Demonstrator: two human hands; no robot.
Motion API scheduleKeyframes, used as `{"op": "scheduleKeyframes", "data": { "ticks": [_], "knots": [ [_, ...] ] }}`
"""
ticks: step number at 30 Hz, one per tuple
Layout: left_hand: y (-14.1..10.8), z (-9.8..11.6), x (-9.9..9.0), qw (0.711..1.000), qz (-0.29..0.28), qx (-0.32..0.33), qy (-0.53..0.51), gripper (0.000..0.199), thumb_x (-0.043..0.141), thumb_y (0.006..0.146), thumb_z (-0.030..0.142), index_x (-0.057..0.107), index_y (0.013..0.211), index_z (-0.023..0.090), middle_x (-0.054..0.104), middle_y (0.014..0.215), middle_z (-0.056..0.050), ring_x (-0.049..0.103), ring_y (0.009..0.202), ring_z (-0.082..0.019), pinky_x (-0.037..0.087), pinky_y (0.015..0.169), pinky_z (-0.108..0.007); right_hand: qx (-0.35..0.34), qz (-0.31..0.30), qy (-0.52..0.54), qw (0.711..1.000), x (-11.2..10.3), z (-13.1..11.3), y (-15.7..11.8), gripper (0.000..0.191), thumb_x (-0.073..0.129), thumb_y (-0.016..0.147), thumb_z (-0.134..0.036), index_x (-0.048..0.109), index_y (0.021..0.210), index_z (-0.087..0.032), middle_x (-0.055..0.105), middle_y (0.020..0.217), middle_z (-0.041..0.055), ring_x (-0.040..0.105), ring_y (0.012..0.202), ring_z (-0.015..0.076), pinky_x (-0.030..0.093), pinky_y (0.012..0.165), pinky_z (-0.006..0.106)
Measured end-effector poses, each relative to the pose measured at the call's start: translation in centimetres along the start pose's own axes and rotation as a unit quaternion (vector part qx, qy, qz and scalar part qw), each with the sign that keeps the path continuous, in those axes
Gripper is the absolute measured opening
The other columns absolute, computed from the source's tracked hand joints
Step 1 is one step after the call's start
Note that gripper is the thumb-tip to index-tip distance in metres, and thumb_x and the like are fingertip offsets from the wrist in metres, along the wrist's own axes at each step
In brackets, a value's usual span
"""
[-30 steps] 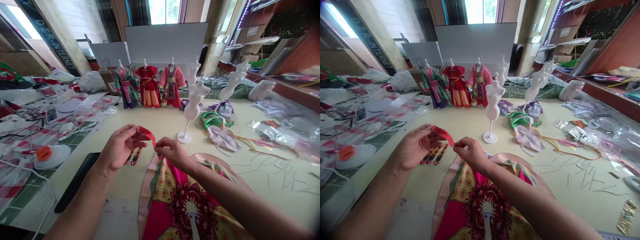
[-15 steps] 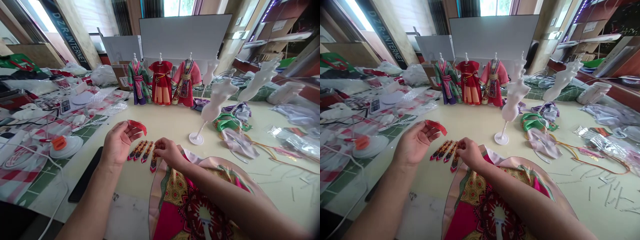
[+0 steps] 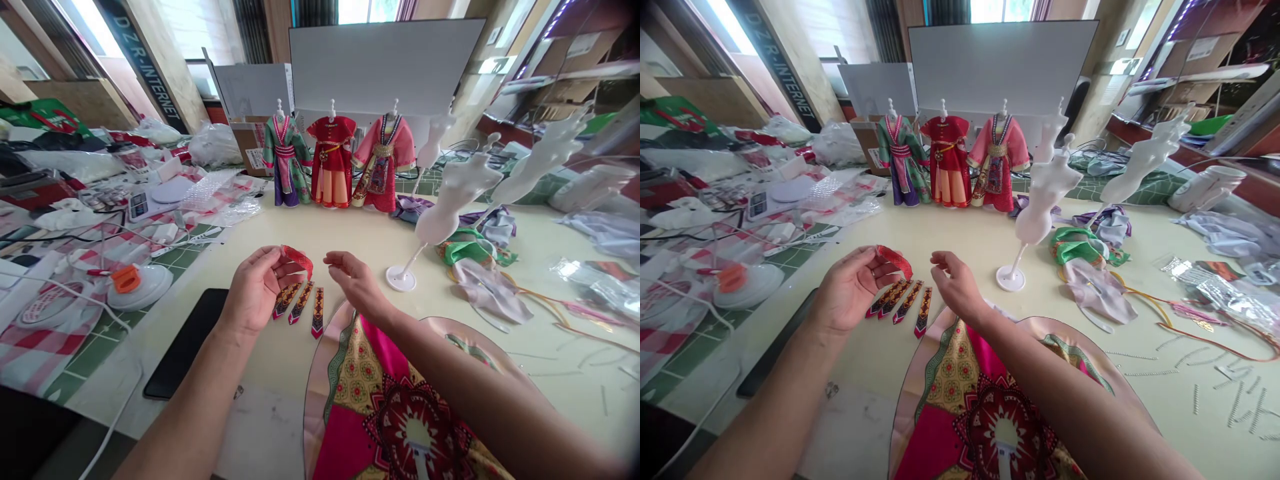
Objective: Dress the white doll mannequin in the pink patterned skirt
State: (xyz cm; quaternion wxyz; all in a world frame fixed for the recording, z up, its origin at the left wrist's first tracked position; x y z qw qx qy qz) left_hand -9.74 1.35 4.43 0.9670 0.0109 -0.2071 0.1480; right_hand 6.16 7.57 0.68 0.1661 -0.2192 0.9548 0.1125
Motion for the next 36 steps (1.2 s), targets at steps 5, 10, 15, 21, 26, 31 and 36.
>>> {"op": "scheduleKeyframes", "data": {
  "ticks": [5,10,15,21,26,31,36],
  "knots": [
    [-0.3,-0.8,0.4,1.000,-0.014,-0.020,-0.009,0.009,0.060,0.080,0.022,0.061,0.081,0.013,0.070,0.079,-0.005,0.068,0.072,-0.016,0.056,0.064,-0.027,0.034,-0.121,0.267,0.955,0.0,-2.4,-0.1,0.027,0.055,0.085,-0.042,0.064,0.094,-0.018,0.065,0.090,0.0032,0.058,0.091,0.0175,0.042,0.087,0.034],
    [-0.6,-1.6,0.6,0.999,-0.014,-0.039,0.025,0.011,0.061,0.081,0.022,0.063,0.082,0.012,0.069,0.075,-0.004,0.066,0.064,-0.012,0.055,0.059,-0.022,0.049,-0.105,0.253,0.960,-0.3,-2.7,-0.6,0.016,0.068,0.073,-0.030,0.061,0.071,-0.016,0.055,0.065,-0.0033,0.047,0.063,0.0100,0.038,0.064,0.026],
    [-0.7,-2.9,1.1,0.993,-0.058,-0.099,0.008,0.024,0.052,0.087,0.029,0.065,0.086,0.010,0.068,0.077,-0.007,0.066,0.066,-0.014,0.054,0.059,-0.024,0.035,-0.095,0.231,0.968,-1.4,-2.2,-1.3,0.011,0.064,0.076,-0.028,0.064,0.075,-0.017,0.057,0.069,-0.0028,0.047,0.065,0.0099,0.037,0.064,0.026],
    [-1.0,-3.4,1.6,0.986,-0.108,-0.120,0.045,0.030,0.063,0.081,0.041,0.063,0.092,0.013,0.066,0.078,-0.004,0.063,0.065,-0.013,0.053,0.061,-0.025,0.042,-0.121,0.189,0.974,-2.2,-2.1,-2.5,0.015,0.060,0.079,-0.025,0.070,0.089,-0.019,0.064,0.080,-0.0001,0.052,0.074,0.0121,0.039,0.069,0.027],
    [-1.3,-3.6,1.7,0.982,-0.099,-0.121,0.103,0.022,0.074,0.072,0.030,0.060,0.082,0.015,0.062,0.067,0.001,0.061,0.059,-0.010,0.049,0.058,-0.021,0.038,-0.129,0.161,0.978,-2.4,-1.8,-3.0,0.018,0.059,0.080,-0.028,0.071,0.091,-0.019,0.066,0.082,0.0007,0.054,0.078,0.0138,0.040,0.073,0.029],
    [-1.3,-3.8,1.6,0.984,-0.091,-0.120,0.094,0.018,0.071,0.075,0.029,0.061,0.078,0.015,0.063,0.069,0.000,0.061,0.062,-0.011,0.048,0.059,-0.021,0.056,-0.120,0.148,0.980,-2.8,-1.3,-3.2,0.020,0.060,0.080,-0.030,0.071,0.095,-0.021,0.068,0.088,0.0017,0.056,0.082,0.0156,0.041,0.073,0.029],
    [-1.3,-3.8,1.7,0.988,-0.069,-0.117,0.073,0.017,0.068,0.077,0.030,0.062,0.078,0.015,0.066,0.079,-0.002,0.063,0.067,-0.012,0.049,0.061,-0.023,0.069,-0.125,0.168,0.975,-3.0,-1.3,-3.5,0.024,0.057,0.080,-0.024,0.071,0.099,-0.023,0.069,0.097,0.0022,0.056,0.086,0.0163,0.042,0.074,0.030]
  ]
}}
Point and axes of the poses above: each hand's wrist, its own y-axis towards the middle knuckle, its own x-axis out of the palm, z = x × y, the point moved 2 cm from there along y, towards the middle knuckle
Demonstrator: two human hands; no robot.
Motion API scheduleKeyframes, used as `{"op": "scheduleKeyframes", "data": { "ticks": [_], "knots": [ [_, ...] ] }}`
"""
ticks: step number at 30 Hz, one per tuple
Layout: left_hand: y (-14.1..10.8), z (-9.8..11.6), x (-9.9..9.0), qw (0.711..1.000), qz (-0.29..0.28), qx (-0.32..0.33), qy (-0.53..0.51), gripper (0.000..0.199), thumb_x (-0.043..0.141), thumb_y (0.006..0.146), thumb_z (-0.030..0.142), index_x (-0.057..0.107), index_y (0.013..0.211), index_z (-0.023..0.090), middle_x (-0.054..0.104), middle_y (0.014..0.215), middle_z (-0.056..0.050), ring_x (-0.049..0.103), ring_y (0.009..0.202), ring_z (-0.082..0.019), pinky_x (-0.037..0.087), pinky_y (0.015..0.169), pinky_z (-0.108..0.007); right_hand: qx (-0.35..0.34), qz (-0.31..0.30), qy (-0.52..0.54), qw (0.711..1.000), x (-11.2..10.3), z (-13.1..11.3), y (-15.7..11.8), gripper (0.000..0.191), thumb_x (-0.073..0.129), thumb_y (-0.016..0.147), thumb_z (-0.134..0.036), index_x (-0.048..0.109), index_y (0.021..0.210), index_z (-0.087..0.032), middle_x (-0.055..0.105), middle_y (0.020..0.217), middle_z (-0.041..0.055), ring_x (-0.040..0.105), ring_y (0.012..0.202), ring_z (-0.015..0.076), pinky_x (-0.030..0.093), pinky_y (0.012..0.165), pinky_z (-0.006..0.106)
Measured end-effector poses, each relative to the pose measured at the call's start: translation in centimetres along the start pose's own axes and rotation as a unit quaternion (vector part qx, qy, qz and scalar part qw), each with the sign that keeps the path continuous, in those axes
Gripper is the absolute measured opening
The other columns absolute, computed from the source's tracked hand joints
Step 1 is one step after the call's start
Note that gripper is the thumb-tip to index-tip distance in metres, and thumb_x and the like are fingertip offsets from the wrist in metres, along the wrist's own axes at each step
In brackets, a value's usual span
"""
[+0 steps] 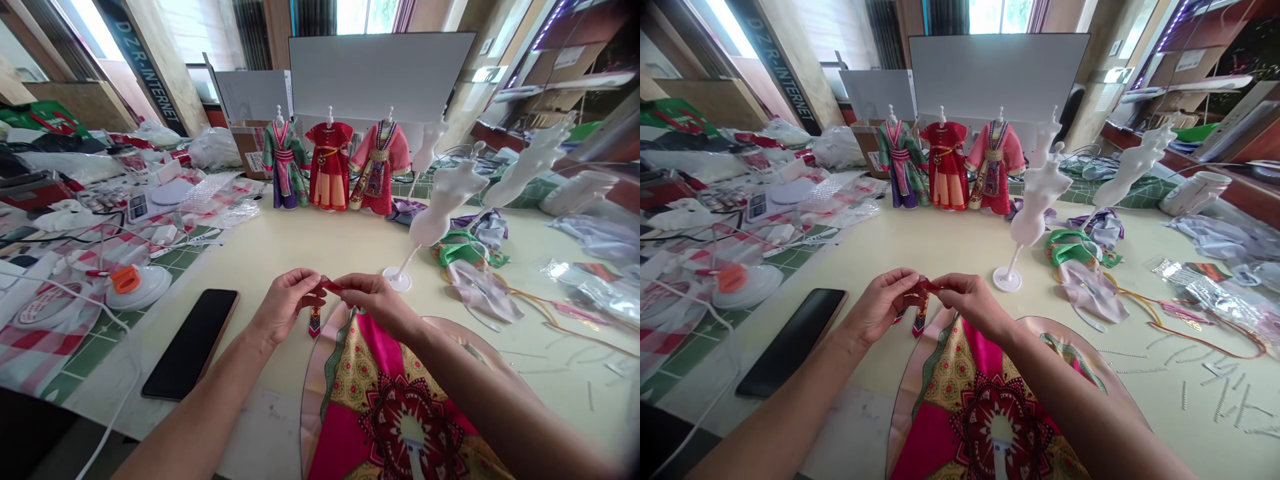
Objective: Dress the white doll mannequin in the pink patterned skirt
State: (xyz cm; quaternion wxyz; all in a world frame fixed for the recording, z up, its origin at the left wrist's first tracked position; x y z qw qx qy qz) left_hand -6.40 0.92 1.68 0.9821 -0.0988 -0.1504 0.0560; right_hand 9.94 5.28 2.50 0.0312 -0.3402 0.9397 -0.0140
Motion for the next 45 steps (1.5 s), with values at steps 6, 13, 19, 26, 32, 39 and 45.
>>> {"op": "scheduleKeyframes", "data": {
  "ticks": [6,13,19,26,32,39,45],
  "knots": [
    [-0.3,0.0,0.4,1.000,-0.011,0.007,0.024,0.016,0.066,0.078,0.030,0.061,0.079,0.014,0.066,0.075,-0.002,0.061,0.062,-0.011,0.048,0.059,-0.023,0.023,-0.017,0.083,0.996,0.3,0.7,-0.2,0.032,0.054,0.075,-0.016,0.071,0.101,-0.021,0.067,0.087,0.0030,0.050,0.069,0.0129,0.039,0.066,0.029],
    [-0.9,0.9,1.0,0.992,0.024,0.064,0.104,0.011,0.067,0.075,0.026,0.063,0.079,0.017,0.065,0.064,0.001,0.059,0.057,-0.011,0.044,0.055,-0.021,0.034,-0.014,0.116,0.993,0.4,1.0,-0.6,0.032,0.054,0.071,-0.015,0.071,0.098,-0.019,0.064,0.083,0.0027,0.049,0.069,0.0134,0.038,0.066,0.029],
    [-1.4,1.3,1.6,0.980,0.020,0.085,0.176,0.014,0.068,0.073,0.028,0.069,0.080,0.016,0.065,0.062,0.000,0.049,0.047,-0.008,0.037,0.046,-0.021,0.042,-0.009,0.105,0.994,0.2,1.0,-0.9,0.033,0.054,0.072,-0.014,0.070,0.100,-0.021,0.065,0.087,0.0029,0.050,0.071,0.0142,0.040,0.066,0.029],
    [-0.9,0.8,1.0,0.989,0.029,0.071,0.128,0.014,0.068,0.074,0.030,0.068,0.076,0.015,0.068,0.068,-0.002,0.060,0.061,-0.012,0.048,0.061,-0.023,0.012,-0.012,0.054,0.998,-0.2,0.8,-1.0,0.021,0.056,0.078,-0.021,0.070,0.094,-0.022,0.064,0.082,0.0005,0.051,0.071,0.0125,0.039,0.067,0.028],
    [-0.4,0.5,0.0,0.994,0.023,0.073,0.074,0.015,0.067,0.077,0.030,0.066,0.078,0.014,0.068,0.077,-0.003,0.063,0.071,-0.013,0.051,0.071,-0.027,0.033,0.036,0.049,0.998,-0.7,1.4,-0.7,0.012,0.063,0.077,-0.028,0.068,0.085,-0.020,0.061,0.075,-0.0007,0.051,0.066,0.0111,0.040,0.065,0.027],
    [-0.8,0.8,0.8,0.985,0.022,0.062,0.159,0.017,0.068,0.076,0.031,0.067,0.081,0.015,0.068,0.075,-0.004,0.062,0.070,-0.014,0.048,0.065,-0.024,0.029,0.032,0.088,0.995,-0.8,1.5,-0.7,0.013,0.066,0.076,-0.032,0.067,0.082,-0.020,0.064,0.074,0.0003,0.053,0.067,0.0115,0.041,0.066,0.027],
    [-0.9,-0.1,1.5,0.991,-0.054,0.024,0.119,0.034,0.075,0.069,0.027,0.063,0.099,0.018,0.069,0.090,-0.005,0.063,0.083,-0.015,0.047,0.072,-0.024,-0.010,0.039,0.068,0.997,-0.5,1.2,-0.6,0.014,0.061,0.080,-0.032,0.064,0.076,-0.019,0.064,0.073,0.0018,0.052,0.066,0.0124,0.041,0.065,0.028]
  ]
}}
Point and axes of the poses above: each hand's wrist, its own y-axis towards the middle knuckle, its own x-axis out of the palm, z = x × y, the point moved 2 cm from there along y, towards the middle knuckle
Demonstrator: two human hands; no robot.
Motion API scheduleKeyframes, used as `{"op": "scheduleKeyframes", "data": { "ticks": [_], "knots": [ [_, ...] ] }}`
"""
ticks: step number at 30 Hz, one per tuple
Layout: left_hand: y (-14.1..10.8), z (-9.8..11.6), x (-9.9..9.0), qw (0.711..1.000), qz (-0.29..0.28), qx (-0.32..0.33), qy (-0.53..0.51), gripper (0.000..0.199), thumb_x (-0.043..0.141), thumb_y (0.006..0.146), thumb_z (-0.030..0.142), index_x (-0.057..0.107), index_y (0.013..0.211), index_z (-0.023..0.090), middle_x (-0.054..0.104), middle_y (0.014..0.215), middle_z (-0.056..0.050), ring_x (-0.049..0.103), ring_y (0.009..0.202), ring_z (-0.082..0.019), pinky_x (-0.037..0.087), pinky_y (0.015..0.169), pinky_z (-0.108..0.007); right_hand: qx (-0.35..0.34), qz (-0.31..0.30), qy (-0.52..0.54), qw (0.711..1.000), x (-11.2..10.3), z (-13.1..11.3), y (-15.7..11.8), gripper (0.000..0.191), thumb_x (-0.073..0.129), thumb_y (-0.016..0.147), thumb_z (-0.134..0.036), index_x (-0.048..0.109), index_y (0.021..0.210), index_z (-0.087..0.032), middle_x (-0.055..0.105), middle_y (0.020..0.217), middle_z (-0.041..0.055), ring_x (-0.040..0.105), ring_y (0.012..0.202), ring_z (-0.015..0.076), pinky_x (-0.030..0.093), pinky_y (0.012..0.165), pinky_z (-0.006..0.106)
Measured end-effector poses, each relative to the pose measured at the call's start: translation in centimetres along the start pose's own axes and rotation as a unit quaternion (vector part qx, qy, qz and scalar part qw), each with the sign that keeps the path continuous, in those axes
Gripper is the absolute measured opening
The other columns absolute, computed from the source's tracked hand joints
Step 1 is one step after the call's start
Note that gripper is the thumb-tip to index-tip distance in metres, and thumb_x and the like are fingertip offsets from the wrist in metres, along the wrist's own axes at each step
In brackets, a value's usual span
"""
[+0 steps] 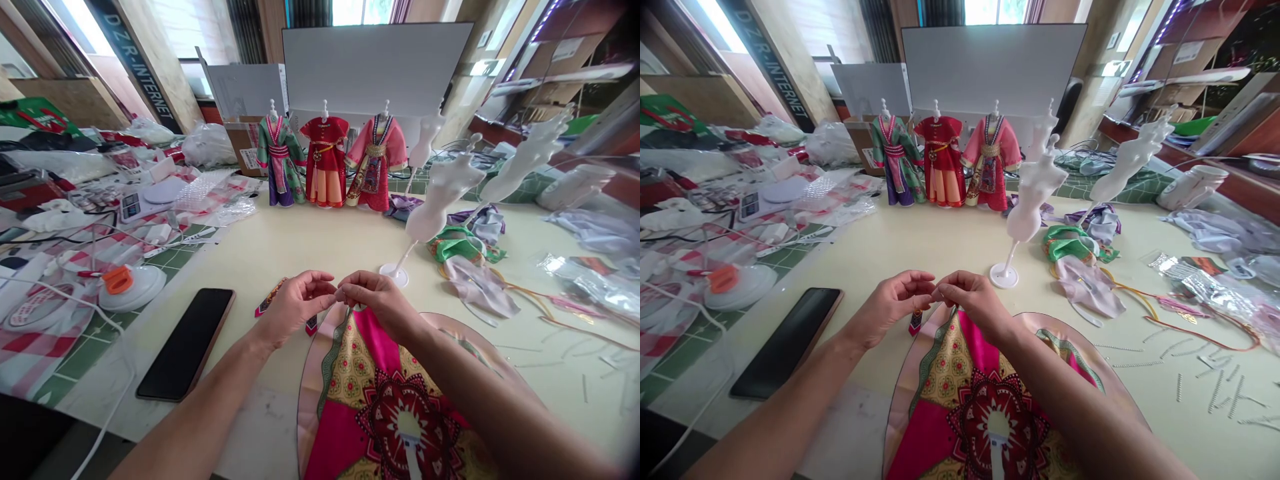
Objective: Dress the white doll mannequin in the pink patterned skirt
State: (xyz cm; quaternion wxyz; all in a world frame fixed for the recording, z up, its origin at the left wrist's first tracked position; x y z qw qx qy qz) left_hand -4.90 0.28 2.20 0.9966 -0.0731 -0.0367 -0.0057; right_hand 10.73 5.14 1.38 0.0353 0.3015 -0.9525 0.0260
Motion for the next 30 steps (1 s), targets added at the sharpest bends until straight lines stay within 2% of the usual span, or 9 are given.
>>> {"op": "scheduleKeyframes", "data": {
  "ticks": [5,8,12,17,22,24,26,28,30],
  "knots": [
    [0.0,-0.3,0.3,0.997,-0.037,-0.026,-0.058,0.032,0.072,0.074,0.025,0.060,0.102,0.017,0.065,0.075,0.000,0.060,0.068,-0.010,0.046,0.067,-0.022,-0.002,0.021,-0.036,0.999,0.1,0.0,-0.2,0.015,0.060,0.081,-0.033,0.062,0.077,-0.018,0.060,0.068,-0.0001,0.051,0.065,0.0123,0.040,0.064,0.028],
    [-0.1,-0.3,0.2,0.990,-0.060,-0.050,-0.117,0.030,0.068,0.077,0.022,0.059,0.105,0.017,0.062,0.072,0.002,0.059,0.061,-0.009,0.046,0.062,-0.023,0.000,0.042,-0.047,0.998,0.0,0.0,-0.4,0.012,0.060,0.080,-0.031,0.062,0.078,-0.019,0.062,0.075,0.0009,0.055,0.072,0.0137,0.042,0.069,0.029],
    [-0.2,-0.5,0.2,0.977,-0.079,-0.090,-0.177,0.033,0.065,0.078,0.019,0.057,0.110,0.017,0.059,0.066,0.002,0.055,0.054,-0.008,0.043,0.053,-0.020,0.010,0.016,-0.026,0.999,0.3,-0.1,-0.6,0.010,0.063,0.076,-0.028,0.061,0.079,-0.019,0.064,0.079,0.0016,0.058,0.077,0.0148,0.044,0.073,0.031],
    [-0.2,-0.9,0.4,0.969,-0.074,-0.119,-0.203,0.038,0.067,0.075,0.018,0.057,0.111,0.020,0.057,0.065,0.004,0.054,0.053,-0.007,0.041,0.051,-0.018,0.008,-0.013,0.000,1.000,1.1,-0.5,-0.9,0.015,0.065,0.075,-0.027,0.060,0.086,-0.018,0.064,0.076,0.0009,0.059,0.070,0.0143,0.045,0.067,0.030],
    [-0.2,-1.0,0.6,0.973,-0.075,-0.120,-0.183,0.035,0.064,0.077,0.019,0.055,0.111,0.020,0.054,0.065,0.005,0.052,0.052,-0.007,0.043,0.052,-0.020,-0.024,-0.013,-0.032,0.999,1.3,-0.7,-0.9,0.011,0.061,0.079,-0.029,0.062,0.075,-0.018,0.061,0.066,-0.0009,0.054,0.062,0.0122,0.040,0.061,0.028],
    [-0.3,-0.8,0.6,0.987,-0.026,-0.088,-0.128,0.028,0.062,0.079,0.023,0.056,0.107,0.020,0.057,0.071,0.003,0.055,0.057,-0.009,0.046,0.058,-0.023,-0.015,0.025,-0.043,0.999,1.1,-0.5,-0.8,0.014,0.063,0.077,-0.030,0.061,0.071,-0.018,0.055,0.061,-0.0027,0.047,0.057,0.0103,0.034,0.055,0.026],
    [-0.5,-0.4,0.5,0.997,0.069,0.004,-0.017,0.019,0.062,0.080,0.026,0.058,0.098,0.020,0.060,0.079,0.000,0.057,0.066,-0.012,0.048,0.065,-0.025,-0.001,0.059,-0.038,0.998,0.9,-0.3,-0.8,0.017,0.064,0.075,-0.033,0.060,0.070,-0.017,0.051,0.058,-0.0038,0.041,0.054,0.0094,0.030,0.051,0.025],
    [-0.9,0.2,0.5,0.974,0.142,0.125,0.126,0.009,0.062,0.080,0.026,0.060,0.087,0.020,0.061,0.084,-0.002,0.058,0.073,-0.014,0.046,0.071,-0.026,0.013,0.074,-0.028,0.997,0.8,-0.1,-0.7,0.019,0.065,0.075,-0.035,0.060,0.070,-0.017,0.051,0.058,-0.0036,0.041,0.054,0.0098,0.030,0.051,0.025],
    [-1.2,0.5,0.9,0.934,0.151,0.217,0.241,0.006,0.060,0.082,0.025,0.063,0.081,0.020,0.062,0.084,-0.003,0.057,0.078,-0.016,0.045,0.077,-0.027,0.016,0.075,-0.021,0.997,0.8,-0.1,-0.8,0.018,0.065,0.074,-0.034,0.062,0.072,-0.017,0.052,0.060,-0.0028,0.043,0.056,0.0103,0.033,0.053,0.026]
  ]
}}
Point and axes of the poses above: each hand's wrist, its own y-axis towards the middle knuckle, its own x-axis out of the palm, z = x × y, the point moved 2 cm from there along y, towards the middle knuckle
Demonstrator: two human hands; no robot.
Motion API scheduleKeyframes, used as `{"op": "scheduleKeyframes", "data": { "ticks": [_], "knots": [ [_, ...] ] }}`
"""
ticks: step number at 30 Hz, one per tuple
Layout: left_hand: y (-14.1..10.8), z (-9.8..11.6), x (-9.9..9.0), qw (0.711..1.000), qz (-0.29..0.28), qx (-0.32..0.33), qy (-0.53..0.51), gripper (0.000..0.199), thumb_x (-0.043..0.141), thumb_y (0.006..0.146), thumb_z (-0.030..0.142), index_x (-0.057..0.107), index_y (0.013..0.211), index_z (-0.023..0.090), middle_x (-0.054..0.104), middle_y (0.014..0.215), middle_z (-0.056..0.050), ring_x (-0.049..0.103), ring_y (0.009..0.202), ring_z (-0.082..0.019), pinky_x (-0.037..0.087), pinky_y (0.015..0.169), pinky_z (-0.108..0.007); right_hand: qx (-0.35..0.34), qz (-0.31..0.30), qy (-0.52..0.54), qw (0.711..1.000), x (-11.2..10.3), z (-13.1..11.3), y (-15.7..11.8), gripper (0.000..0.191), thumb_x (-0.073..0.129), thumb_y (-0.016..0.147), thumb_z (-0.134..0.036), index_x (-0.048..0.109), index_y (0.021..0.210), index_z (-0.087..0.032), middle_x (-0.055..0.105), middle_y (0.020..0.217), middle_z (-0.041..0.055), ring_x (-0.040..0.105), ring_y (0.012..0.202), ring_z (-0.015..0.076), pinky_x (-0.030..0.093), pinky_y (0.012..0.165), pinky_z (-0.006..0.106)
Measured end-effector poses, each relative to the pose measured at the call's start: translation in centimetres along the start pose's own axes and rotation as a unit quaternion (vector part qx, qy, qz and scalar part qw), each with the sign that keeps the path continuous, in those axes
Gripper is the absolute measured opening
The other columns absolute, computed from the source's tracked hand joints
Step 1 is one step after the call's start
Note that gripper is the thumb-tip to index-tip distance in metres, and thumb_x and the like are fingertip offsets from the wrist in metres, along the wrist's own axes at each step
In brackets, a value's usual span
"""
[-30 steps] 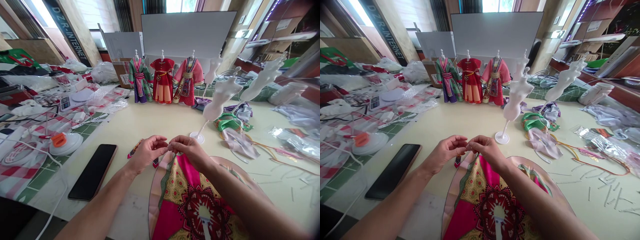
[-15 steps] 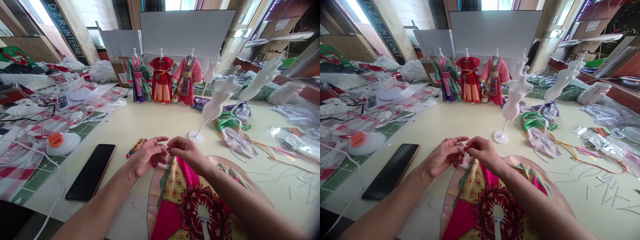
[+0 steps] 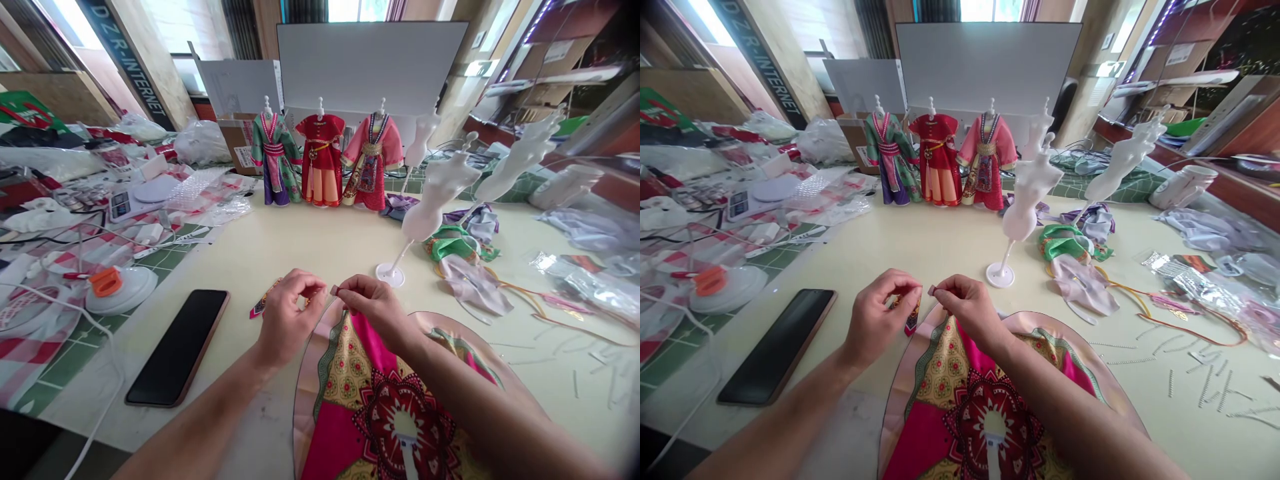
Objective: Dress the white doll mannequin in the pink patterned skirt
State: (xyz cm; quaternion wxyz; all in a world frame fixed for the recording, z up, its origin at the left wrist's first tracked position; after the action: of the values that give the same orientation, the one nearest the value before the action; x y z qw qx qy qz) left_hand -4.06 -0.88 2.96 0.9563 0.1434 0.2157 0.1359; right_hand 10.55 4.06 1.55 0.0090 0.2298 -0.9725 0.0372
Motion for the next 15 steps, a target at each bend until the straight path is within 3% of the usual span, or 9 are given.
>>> {"op": "scheduleKeyframes", "data": {
  "ticks": [2,4,10,15],
  "knots": [
    [-0.24,0.17,0.25,0.997,-0.015,0.059,0.050,0.009,0.059,0.082,0.024,0.067,0.082,0.020,0.063,0.085,-0.005,0.058,0.081,-0.017,0.044,0.080,-0.028,-0.001,-0.004,0.007,1.000,-0.01,0.00,-0.07,0.016,0.065,0.073,-0.033,0.063,0.074,-0.017,0.053,0.060,-0.0024,0.044,0.057,0.0106,0.033,0.055,0.026],
    [-0.37,0.05,0.46,0.995,-0.021,0.077,0.068,0.010,0.059,0.082,0.024,0.069,0.084,0.021,0.065,0.084,-0.005,0.058,0.082,-0.019,0.044,0.080,-0.029,-0.005,-0.008,0.011,1.000,-0.01,0.02,-0.15,0.016,0.064,0.074,-0.032,0.065,0.076,-0.016,0.054,0.061,-0.0022,0.044,0.058,0.0108,0.034,0.056,0.026],
    [-0.08,-0.19,0.57,0.995,-0.018,0.074,0.065,0.010,0.059,0.080,0.017,0.069,0.081,0.018,0.066,0.079,-0.004,0.060,0.076,-0.016,0.046,0.072,-0.026,-0.019,-0.004,0.016,1.000,0.02,0.29,-0.18,0.015,0.064,0.074,-0.031,0.067,0.077,-0.017,0.055,0.063,-0.0020,0.043,0.059,0.0104,0.033,0.055,0.026],
    [0.20,-0.04,0.48,0.999,-0.038,0.025,0.030,0.010,0.058,0.080,0.015,0.067,0.076,0.016,0.065,0.076,-0.003,0.059,0.073,-0.013,0.046,0.067,-0.022,-0.022,-0.008,0.000,1.000,0.01,0.36,-0.20,0.015,0.063,0.074,-0.031,0.068,0.078,-0.018,0.056,0.063,-0.0022,0.042,0.057,0.0101,0.032,0.053,0.025]
  ]
}}
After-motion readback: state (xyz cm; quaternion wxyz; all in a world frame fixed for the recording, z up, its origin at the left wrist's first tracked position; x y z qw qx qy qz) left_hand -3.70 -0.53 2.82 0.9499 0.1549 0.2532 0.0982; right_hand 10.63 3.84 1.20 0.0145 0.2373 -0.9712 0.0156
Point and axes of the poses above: each hand's wrist, its own y-axis towards the middle knuckle, its own x-axis out of the palm, z = x × y, the point moved 2 cm from there along y, towards the middle knuckle
